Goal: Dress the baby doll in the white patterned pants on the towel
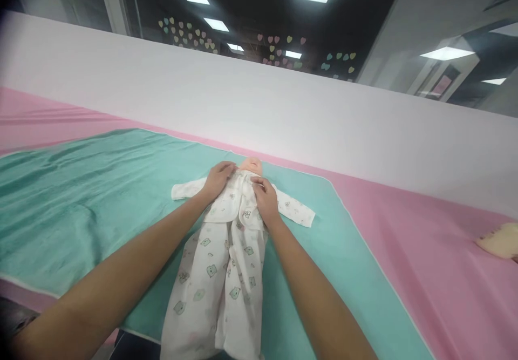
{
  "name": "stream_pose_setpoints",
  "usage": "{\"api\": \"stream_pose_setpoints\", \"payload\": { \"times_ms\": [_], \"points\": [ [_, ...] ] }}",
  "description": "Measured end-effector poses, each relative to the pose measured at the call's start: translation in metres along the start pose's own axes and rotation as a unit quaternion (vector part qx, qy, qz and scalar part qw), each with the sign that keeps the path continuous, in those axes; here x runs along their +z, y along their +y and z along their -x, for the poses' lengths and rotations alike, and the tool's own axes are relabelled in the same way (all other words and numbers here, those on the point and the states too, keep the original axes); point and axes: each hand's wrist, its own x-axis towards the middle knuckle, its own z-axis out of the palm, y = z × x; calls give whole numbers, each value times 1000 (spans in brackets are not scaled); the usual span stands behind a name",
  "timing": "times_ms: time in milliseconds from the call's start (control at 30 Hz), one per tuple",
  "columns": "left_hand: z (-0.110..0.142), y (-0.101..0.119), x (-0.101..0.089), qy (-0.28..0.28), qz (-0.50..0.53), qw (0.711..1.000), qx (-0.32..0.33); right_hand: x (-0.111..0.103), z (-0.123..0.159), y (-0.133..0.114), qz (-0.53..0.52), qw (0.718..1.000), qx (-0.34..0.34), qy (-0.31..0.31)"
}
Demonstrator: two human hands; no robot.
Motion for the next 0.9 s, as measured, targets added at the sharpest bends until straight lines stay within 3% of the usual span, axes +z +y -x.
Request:
{"api": "stream_pose_setpoints", "payload": {
  "times_ms": [100,167,233,300,367,467,533,600,667,767,833,900],
  "points": [
    [13,-9,-10,59,-86,994,-9,-8,6,7,87,991,-88,50],
    [26,-14,-21,26,-218,975,25,-20,11,18,188,971,-136,57],
    [39,-19,-36,-26,-357,932,64,-39,18,34,288,946,-150,22],
    [49,-25,-55,-55,-464,880,85,-65,26,53,374,920,-118,-26],
    [53,-31,-75,-55,-532,842,70,-94,34,71,436,897,-43,-58],
    [53,-35,-100,-35,-566,824,-14,-131,43,82,475,876,49,-63],
    [56,-29,-107,-10,-557,829,-49,-141,50,70,457,887,49,-40],
    [69,-13,-106,13,-519,854,-36,-137,62,42,397,917,17,-37],
    [100,12,-99,-1,-438,899,-6,-125,85,5,301,948,-7,-103],
    [172,53,-85,-116,-294,949,3,-105,135,-46,183,946,-62,-262],
    [221,73,-77,-186,-264,945,46,-94,170,-67,149,930,-99,-320],
    [257,84,-68,-218,-295,924,111,-83,195,-77,159,930,-101,-315]
  ]
}}
